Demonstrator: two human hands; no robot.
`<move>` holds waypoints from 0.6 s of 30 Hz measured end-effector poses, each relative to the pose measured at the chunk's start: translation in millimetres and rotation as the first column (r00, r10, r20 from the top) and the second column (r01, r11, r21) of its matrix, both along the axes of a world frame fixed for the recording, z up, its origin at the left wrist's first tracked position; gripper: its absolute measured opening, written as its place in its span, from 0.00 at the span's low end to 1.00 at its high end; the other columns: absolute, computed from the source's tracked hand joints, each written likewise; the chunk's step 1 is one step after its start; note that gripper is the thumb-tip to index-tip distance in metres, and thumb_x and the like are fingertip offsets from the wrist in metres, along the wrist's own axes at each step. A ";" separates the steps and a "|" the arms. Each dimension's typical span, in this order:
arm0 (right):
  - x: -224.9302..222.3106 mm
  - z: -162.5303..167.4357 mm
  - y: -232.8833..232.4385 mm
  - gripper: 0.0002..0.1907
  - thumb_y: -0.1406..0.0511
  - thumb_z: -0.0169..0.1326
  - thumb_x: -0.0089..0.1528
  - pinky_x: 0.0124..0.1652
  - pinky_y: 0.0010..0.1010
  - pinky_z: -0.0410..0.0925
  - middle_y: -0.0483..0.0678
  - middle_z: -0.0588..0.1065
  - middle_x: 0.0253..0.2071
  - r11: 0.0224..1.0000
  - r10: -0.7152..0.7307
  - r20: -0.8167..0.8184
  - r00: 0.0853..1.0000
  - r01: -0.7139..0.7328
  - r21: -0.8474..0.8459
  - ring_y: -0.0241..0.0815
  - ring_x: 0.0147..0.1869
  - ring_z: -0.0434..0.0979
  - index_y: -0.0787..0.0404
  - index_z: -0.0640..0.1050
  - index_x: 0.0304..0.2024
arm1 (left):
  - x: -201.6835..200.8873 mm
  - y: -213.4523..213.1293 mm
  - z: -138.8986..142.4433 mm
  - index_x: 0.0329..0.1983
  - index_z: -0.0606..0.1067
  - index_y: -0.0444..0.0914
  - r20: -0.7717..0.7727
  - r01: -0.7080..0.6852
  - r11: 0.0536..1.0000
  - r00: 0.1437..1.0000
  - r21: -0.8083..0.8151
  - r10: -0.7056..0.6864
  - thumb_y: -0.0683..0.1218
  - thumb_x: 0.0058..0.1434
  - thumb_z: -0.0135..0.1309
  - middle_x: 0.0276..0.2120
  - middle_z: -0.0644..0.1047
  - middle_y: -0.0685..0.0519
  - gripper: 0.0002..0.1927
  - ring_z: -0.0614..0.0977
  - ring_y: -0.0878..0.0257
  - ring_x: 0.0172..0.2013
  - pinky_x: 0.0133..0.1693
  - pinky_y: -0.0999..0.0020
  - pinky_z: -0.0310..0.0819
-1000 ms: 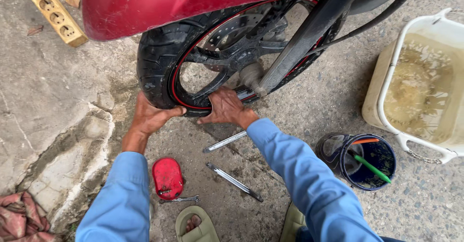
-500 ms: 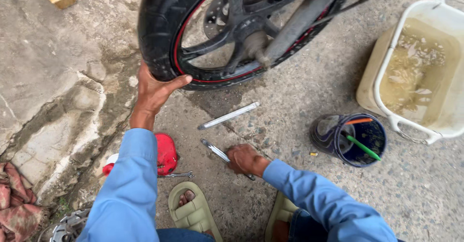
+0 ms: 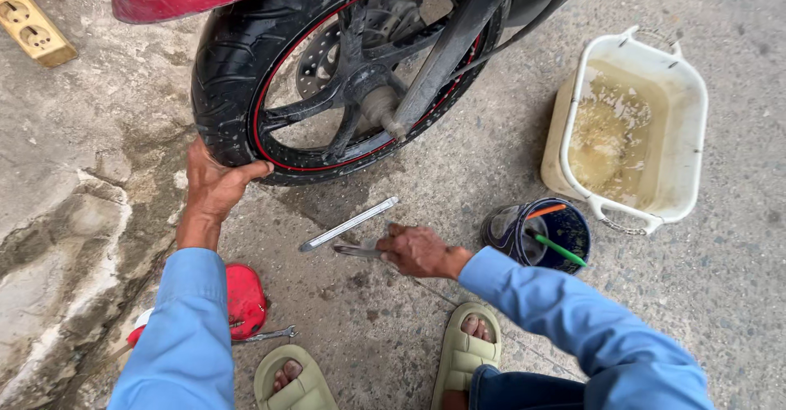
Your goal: The person crouches beside a red motorbike and uses a small metal scraper to clean dirt from the edge where the tire meets the wheel rim, working around the front wheel by hand. They steady the tire with one hand while scraping, occasionally repositioning the tool, with buckets of water and tools on the ground nearby.
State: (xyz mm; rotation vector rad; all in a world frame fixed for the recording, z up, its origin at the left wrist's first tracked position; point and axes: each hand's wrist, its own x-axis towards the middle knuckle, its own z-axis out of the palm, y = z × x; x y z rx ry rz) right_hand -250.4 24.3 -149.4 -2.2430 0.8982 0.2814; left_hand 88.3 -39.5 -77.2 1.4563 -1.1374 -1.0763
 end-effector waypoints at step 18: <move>-92.7 31.8 -16.3 0.17 0.74 0.59 0.57 0.27 0.32 0.72 0.52 0.79 0.30 0.381 -0.875 0.032 0.483 0.647 0.660 0.39 0.28 0.79 0.65 0.75 0.49 | 0.0 -2.3 3.2 0.47 0.77 0.35 0.029 -0.019 0.999 0.999 -0.039 0.020 0.37 0.39 0.70 0.41 0.83 0.53 0.28 0.83 0.65 0.40 0.45 0.66 0.79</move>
